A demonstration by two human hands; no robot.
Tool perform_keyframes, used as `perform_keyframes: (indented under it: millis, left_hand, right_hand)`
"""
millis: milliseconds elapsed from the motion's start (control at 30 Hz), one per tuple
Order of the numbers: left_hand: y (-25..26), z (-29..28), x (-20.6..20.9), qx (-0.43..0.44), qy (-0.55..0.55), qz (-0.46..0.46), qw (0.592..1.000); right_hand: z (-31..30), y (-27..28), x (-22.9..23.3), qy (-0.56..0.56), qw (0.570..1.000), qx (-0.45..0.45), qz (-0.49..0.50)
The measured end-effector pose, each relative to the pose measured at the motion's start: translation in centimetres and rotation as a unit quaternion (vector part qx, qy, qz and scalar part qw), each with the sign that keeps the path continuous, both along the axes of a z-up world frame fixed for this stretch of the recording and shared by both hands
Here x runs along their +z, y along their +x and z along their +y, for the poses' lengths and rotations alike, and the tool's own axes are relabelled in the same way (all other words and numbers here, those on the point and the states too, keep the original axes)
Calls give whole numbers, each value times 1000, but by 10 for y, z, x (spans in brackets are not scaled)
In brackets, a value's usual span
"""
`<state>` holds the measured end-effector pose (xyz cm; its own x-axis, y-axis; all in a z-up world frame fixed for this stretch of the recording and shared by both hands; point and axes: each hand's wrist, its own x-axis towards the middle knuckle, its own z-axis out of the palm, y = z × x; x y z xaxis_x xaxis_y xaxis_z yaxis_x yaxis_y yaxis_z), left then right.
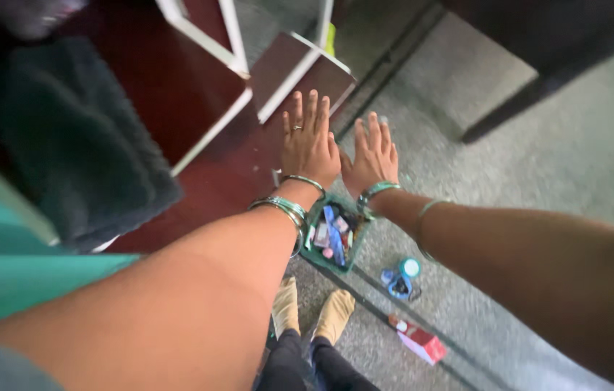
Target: The person picks up a yellow box from a green basket on the floor and wipes it with a dark cloth. They then place the box on a shelf inside a cabinet. The person then picks up a small round container from the floor and wipes it with the cloth.
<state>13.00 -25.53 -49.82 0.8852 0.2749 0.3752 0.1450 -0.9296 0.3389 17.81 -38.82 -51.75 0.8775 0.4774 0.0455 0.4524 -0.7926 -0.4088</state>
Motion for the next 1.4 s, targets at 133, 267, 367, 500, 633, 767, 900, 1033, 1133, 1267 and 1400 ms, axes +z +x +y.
perform_keyframes:
  millis: [133, 267, 367, 500, 633, 767, 900, 1033, 1133, 1267, 1400]
  left_hand:
    - [11, -21, -34, -14, -42, 67, 997]
    - [12, -33, -66, -32, -47, 111, 992]
    - [2, -41, -93, -30, -52, 155, 986]
    - [-18, -43, -120, -43, -29, 183, 982]
    - [-28, -50, -138, -50, -35, 195, 979]
    - [-27, -49, -159, -48, -24, 213, 976]
    - [-23, -37, -187, -73, -8, 210, 975]
    - [-17, -22, -213, -104, -1, 198, 975]
    - [-10, -10, -229, -120, 3, 189, 975]
    - [-1, 7, -247, -131, 6, 178, 975]
    - [9, 23, -264, -129, 9, 193, 973]
  right_hand:
    - [-12, 10, -18, -10, 999, -25, 25]
    - [-24, 11, -41, -32, 997, -55, 52]
    - [-30, 3, -62, -51, 992, -86, 72]
    - [-33, -14, -91, -43, 992, -95, 78]
    - [-33, -28, -114, -40, 993, -85, 75]
    - [-39, -31, -134, -32, 990, -101, 96]
    - [-49, -34, -162, -46, 986, -133, 87]
    - [-52, -30, -187, -47, 981, -158, 106]
    - [-54, -27, -200, -45, 981, -155, 110]
    - [-59, -25, -217, -44, 981, -152, 111]
    - [-65, -31, -237, -51, 979, -157, 117]
